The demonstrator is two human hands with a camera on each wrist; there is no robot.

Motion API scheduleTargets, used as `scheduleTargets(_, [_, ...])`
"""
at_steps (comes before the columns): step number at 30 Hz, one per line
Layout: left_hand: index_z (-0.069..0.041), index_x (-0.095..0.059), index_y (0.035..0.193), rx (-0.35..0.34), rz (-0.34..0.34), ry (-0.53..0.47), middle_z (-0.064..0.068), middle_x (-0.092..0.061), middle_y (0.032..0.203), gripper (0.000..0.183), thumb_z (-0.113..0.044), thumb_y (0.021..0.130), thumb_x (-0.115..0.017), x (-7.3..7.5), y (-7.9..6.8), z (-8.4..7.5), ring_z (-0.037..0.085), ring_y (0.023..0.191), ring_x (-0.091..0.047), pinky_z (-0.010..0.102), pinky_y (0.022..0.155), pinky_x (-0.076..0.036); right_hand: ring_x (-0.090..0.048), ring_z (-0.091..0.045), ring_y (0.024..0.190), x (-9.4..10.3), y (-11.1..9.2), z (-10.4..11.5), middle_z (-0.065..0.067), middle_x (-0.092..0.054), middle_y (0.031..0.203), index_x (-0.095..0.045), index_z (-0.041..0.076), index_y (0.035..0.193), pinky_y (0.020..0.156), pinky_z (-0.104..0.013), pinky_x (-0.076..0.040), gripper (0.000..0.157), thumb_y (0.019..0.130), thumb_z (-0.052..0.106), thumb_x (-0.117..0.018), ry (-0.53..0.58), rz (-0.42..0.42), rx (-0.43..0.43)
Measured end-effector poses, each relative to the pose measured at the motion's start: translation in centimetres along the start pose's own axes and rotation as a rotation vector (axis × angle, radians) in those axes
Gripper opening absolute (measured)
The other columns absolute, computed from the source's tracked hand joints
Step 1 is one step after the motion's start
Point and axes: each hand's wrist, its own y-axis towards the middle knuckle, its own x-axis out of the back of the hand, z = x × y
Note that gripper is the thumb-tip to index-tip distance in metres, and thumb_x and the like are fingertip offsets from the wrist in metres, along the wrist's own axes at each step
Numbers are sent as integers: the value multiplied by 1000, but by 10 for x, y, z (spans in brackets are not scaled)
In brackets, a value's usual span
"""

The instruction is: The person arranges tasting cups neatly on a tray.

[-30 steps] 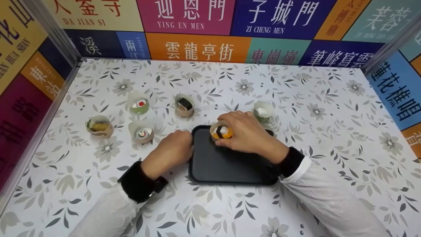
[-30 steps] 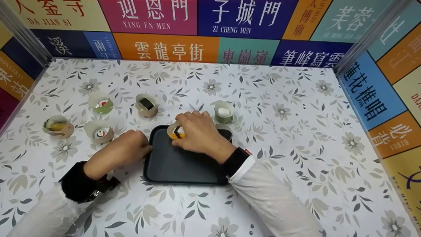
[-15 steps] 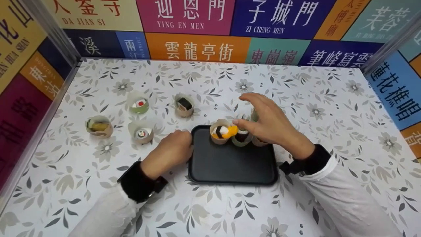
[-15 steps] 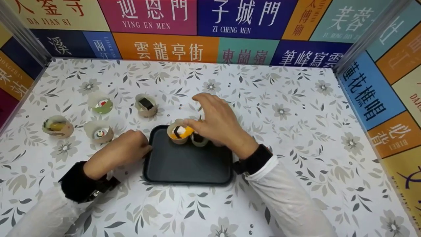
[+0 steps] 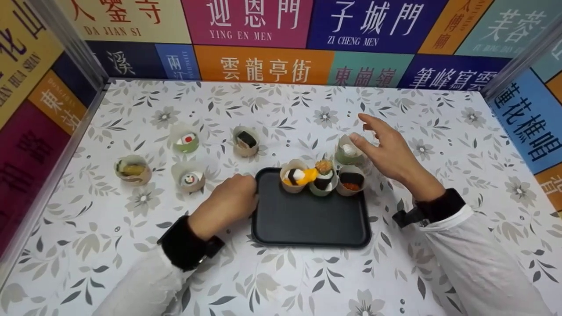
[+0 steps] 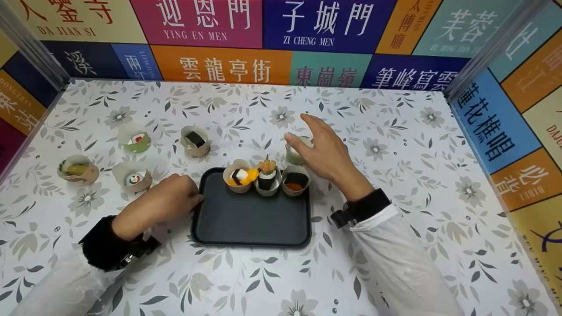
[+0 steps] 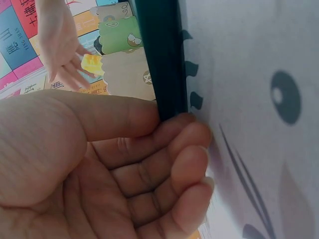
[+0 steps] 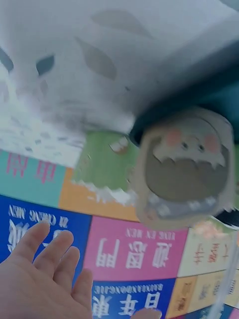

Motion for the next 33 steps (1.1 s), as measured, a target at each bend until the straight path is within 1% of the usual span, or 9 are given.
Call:
scheduleTargets(3, [-8, -61, 73, 3, 1, 9, 14, -66, 80, 21, -8, 93, -65, 0, 0, 0, 33, 73, -64, 50, 66, -54, -39, -42, 147, 1, 4, -8, -19, -37, 164, -34, 5, 162, 118, -61, -30, 70, 109, 48, -49, 38, 30, -10])
scheduleTargets(7, [-7, -62, 74, 10, 1, 15, 15, -66, 81, 19, -8, 93, -66, 1, 1, -1, 33, 74, -64, 50, 67, -54, -38, -42, 148, -1, 11, -17, -21, -38, 163, -35, 3, 162, 118, -60, -30, 70, 110, 50, -46, 62, 78, -45])
scheduleTargets(11, [-7, -62, 74, -1, -8, 11, 15, -67, 81, 19, -9, 93, -66, 1, 0, -1, 34, 76, -65, 51, 68, -55, -36, -42, 148, -4, 17, -27, -23, -37, 163, -34, 3, 162, 119, -61, -29, 73, 110, 53, -42, 60, 134, -90])
scheduleTargets(13, [-7, -62, 74, -9, -13, 8, 15, -67, 81, 19, -9, 93, -66, 0, 0, 0, 35, 77, -66, 52, 68, -55, -36, -42, 148, -6, 20, -30, -22, -36, 164, -33, 3, 162, 119, -61, -29, 73, 110, 53, -43, 57, 158, -100])
scheduleTargets(15, [-7, -62, 75, -18, -20, 9, 16, -67, 82, 19, -9, 93, -66, 0, -1, 0, 37, 78, -67, 52, 69, -55, -36, -43, 148, -8, 22, -33, -23, -37, 163, -32, 2, 162, 118, -61, -30, 74, 109, 52, -45, 52, 177, -107])
scheduleTargets(18, [-7, -62, 75, -17, -21, 9, 16, -67, 82, 18, -9, 93, -66, 0, -1, 0, 37, 79, -67, 52, 70, -55, -37, -44, 148, -10, 24, -35, -22, -38, 163, -32, 4, 162, 117, -62, -32, 78, 106, 54, -53, 29, 203, -115])
scheduleTargets(24, [-8, -59, 72, 6, -1, 8, 13, -65, 79, 21, -8, 93, -63, -1, 0, 1, 32, 74, -63, 49, 68, -54, -36, -46, 147, -14, 25, -36, -19, -39, 163, -34, 8, 162, 116, -63, -32, 86, 98, 54, -68, 9, 237, -114])
scheduleTargets(27, [-8, -59, 72, 13, 6, 11, 12, -64, 79, 22, -9, 93, -63, 0, 1, 0, 31, 73, -61, 48, 67, -53, -35, -45, 148, -14, 27, -37, -19, -39, 163, -35, 7, 161, 117, -63, -30, 88, 96, 53, -72, -5, 242, -110])
scheduleTargets(33, [-8, -60, 72, 3, 4, 17, 12, -64, 80, 21, -9, 92, -64, 0, 1, 1, 33, 76, -64, 49, 70, -54, -39, -46, 144, -17, 29, -43, -20, -40, 161, -38, 7, 160, 115, -64, -33, 85, 94, 45, -76, -29, 228, -114])
